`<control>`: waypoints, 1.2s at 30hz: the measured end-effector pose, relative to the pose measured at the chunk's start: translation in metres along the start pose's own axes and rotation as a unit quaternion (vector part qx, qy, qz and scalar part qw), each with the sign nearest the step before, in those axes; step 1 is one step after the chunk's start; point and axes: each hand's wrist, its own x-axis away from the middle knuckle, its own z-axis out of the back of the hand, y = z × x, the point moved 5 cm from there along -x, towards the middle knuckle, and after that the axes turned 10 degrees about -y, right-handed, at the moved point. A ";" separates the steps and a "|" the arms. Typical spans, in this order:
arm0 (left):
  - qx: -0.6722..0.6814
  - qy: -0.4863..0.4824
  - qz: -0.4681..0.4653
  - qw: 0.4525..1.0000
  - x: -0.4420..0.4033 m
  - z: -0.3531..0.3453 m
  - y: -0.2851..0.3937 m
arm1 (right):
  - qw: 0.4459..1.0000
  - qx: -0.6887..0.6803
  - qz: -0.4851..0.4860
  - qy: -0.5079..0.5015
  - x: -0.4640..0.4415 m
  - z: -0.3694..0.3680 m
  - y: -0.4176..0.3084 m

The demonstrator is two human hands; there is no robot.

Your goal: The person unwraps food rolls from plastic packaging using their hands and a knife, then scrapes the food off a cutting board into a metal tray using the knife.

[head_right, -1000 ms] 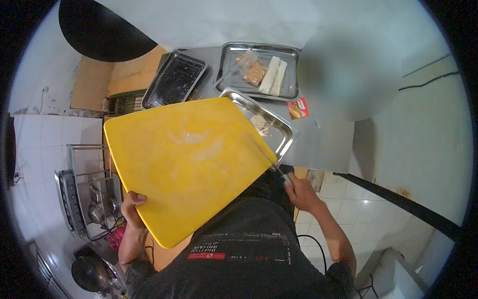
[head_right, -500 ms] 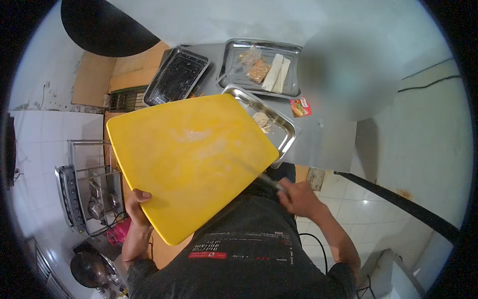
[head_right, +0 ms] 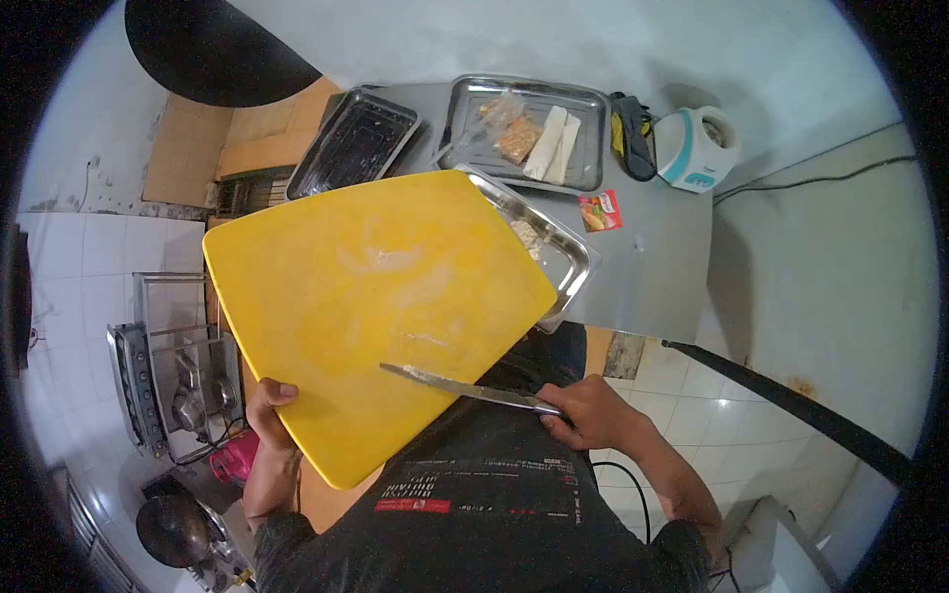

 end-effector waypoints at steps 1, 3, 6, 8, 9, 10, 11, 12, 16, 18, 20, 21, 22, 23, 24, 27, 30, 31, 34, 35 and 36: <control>0.001 0.000 0.001 1.000 0.001 0.002 0.000 | 1.000 0.020 -0.009 -0.020 0.000 -0.004 0.001; 0.004 -0.003 0.027 1.000 0.002 0.004 0.000 | 0.997 0.033 -0.063 0.021 0.000 -0.007 0.022; 0.002 -0.003 0.027 1.000 -0.002 -0.005 0.005 | 0.981 0.069 -0.160 0.087 0.003 -0.006 0.064; 0.026 -0.026 0.023 0.999 -0.002 0.000 0.005 | 0.969 0.064 -0.202 0.128 0.008 -0.008 0.080; 0.038 -0.037 0.022 0.998 -0.002 0.002 0.003 | 0.970 0.065 -0.199 0.126 0.009 -0.008 0.074; 0.049 -0.047 0.021 0.997 -0.001 0.005 0.001 | 0.979 0.052 -0.160 0.115 0.008 -0.007 0.060; 0.079 -0.061 0.003 0.995 -0.002 0.006 -0.001 | 0.986 0.038 -0.122 0.105 0.007 -0.006 0.047; 0.093 -0.070 -0.005 0.993 -0.004 0.003 0.001 | 0.986 0.038 -0.122 0.106 0.005 -0.003 0.040; -0.016 0.021 -0.008 1.000 -0.006 -0.003 0.006 | 0.999 0.031 -0.015 0.037 0.000 -0.009 0.027; 0.017 -0.005 0.003 1.000 -0.007 -0.003 0.004 | 0.993 0.038 -0.101 0.039 0.003 -0.013 0.053; 0.000 0.010 0.001 1.000 -0.008 -0.009 0.009 | 0.986 0.059 -0.137 0.072 0.006 -0.012 0.079; -0.017 0.026 0.002 1.000 -0.006 -0.010 0.011 | 0.977 0.078 -0.173 0.102 0.008 -0.007 0.082; -0.015 0.028 0.002 0.999 -0.006 -0.005 0.010 | 0.976 0.071 -0.179 0.103 0.009 -0.006 0.083; 0.023 0.004 -0.006 1.000 -0.006 0.001 0.008 | 0.977 0.071 -0.177 0.101 0.009 -0.006 0.080; 0.041 -0.007 -0.011 0.999 -0.006 0.001 0.007 | 0.985 0.040 -0.127 0.107 0.007 -0.005 0.066; 0.064 0.002 -0.016 0.998 -0.006 -0.002 0.006 | 0.996 0.012 -0.024 0.080 -0.001 0.004 0.024; 0.053 -0.002 -0.009 0.999 -0.004 0.005 0.002 | 0.999 0.035 0.000 0.028 -0.004 -0.002 0.024; 0.050 -0.003 -0.006 0.999 -0.003 0.005 0.001 | 0.998 0.056 -0.029 0.011 -0.005 -0.006 0.031; 0.055 0.013 -0.003 0.998 -0.005 0.004 0.001 | 0.990 0.056 -0.110 0.070 -0.005 -0.004 0.066; 0.045 0.009 0.000 0.999 -0.005 0.004 0.001 | 0.978 0.088 -0.159 0.106 -0.002 -0.002 0.079; 0.035 0.006 0.004 0.999 -0.003 0.005 0.001 | 0.976 0.092 -0.159 0.113 -0.007 0.003 0.076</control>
